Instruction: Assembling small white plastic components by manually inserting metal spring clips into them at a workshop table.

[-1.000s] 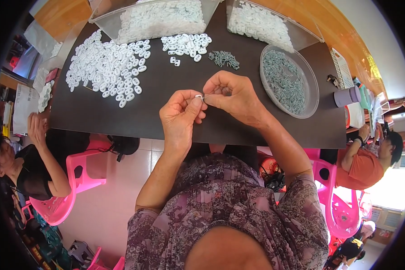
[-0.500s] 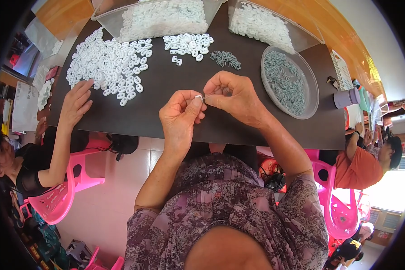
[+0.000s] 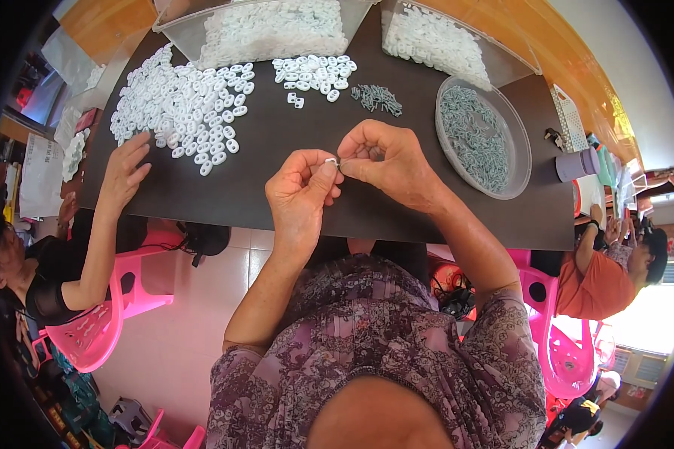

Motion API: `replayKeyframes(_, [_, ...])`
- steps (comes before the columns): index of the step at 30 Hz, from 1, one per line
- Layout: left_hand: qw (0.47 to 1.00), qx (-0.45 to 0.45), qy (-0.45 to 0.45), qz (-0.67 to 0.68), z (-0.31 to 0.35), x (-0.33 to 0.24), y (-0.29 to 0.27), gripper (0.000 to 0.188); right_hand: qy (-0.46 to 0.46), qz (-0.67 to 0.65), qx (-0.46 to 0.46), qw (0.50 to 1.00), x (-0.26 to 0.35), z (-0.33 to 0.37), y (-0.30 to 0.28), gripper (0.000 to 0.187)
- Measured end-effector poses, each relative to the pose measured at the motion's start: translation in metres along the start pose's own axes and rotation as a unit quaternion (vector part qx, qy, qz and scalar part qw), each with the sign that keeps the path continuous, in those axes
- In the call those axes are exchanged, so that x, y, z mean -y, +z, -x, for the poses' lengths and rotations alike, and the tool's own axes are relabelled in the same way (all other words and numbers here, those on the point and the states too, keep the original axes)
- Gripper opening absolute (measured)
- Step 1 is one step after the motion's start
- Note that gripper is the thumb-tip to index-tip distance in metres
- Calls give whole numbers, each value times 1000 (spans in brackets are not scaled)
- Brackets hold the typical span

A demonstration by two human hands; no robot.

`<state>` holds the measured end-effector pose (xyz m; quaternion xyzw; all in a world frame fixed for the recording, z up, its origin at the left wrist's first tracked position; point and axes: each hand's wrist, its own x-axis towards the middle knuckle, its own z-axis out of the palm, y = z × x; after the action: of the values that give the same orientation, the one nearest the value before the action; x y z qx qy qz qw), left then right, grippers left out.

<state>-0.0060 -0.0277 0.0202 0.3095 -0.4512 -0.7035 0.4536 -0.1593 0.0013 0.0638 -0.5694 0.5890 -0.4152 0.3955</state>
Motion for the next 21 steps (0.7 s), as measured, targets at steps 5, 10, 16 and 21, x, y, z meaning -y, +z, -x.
replayKeyframes(5, [1000, 0, -2, -9, 0, -1, 1, 5, 2, 3, 2, 1000, 0, -1, 0, 11])
replayKeyframes(10, [1000, -7, 20, -18, 1, 0, 2, 4, 8, -31, -9, 999, 0, 0, 3, 13])
replayKeyframes(16, [997, -23, 58, -49, 1, 5, 4, 4, 14, -77, -27, 997, -8, 0, 9, 14])
replayKeyframes(21, [995, -25, 69, -66, 1, 7, 5, 4, 21, -102, -53, 993, -12, 0, 13, 14])
